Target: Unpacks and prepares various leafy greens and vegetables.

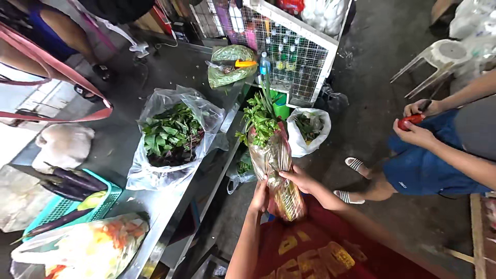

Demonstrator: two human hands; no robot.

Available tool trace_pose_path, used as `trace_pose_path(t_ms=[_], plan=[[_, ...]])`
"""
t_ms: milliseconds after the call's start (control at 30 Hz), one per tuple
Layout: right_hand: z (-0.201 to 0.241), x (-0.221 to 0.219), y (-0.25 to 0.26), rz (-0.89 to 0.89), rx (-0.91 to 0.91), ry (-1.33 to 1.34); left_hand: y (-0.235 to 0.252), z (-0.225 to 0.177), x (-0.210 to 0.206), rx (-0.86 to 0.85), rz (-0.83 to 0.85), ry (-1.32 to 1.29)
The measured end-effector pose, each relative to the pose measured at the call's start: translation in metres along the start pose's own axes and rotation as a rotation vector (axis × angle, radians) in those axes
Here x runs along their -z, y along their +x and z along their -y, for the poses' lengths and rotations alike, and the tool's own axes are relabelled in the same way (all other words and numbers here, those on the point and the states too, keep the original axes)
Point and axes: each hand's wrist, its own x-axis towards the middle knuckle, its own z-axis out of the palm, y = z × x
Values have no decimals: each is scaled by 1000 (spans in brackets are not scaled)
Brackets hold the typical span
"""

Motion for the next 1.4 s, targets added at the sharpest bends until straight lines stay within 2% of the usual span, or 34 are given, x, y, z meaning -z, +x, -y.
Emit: trace_pose_path(t_ms=[333, 500, 733, 833, 967, 1133, 1400], plan=[[0, -13, -7, 65, 18, -20, -17, 0, 5, -126, -83, 56], [-7, -1, -16, 52, 39, 52, -16, -3, -2, -161, -45, 141], [-30, 21, -29, -12, -35, 78, 0, 8, -12, -83, 6, 279], [-49, 25, -37, -53, -76, 79, -3, 17, -16, -5, 5, 368], [-53, 26, -33, -54, -70, 53, -9, 11, -23, 0, -18, 390], [-18, 16, -13, -74, 11, -60, 0, -19, -25, -138, -80, 332], [85, -6, 56, -6, 225, -265, 37, -90, -36, -289, -195, 151]])
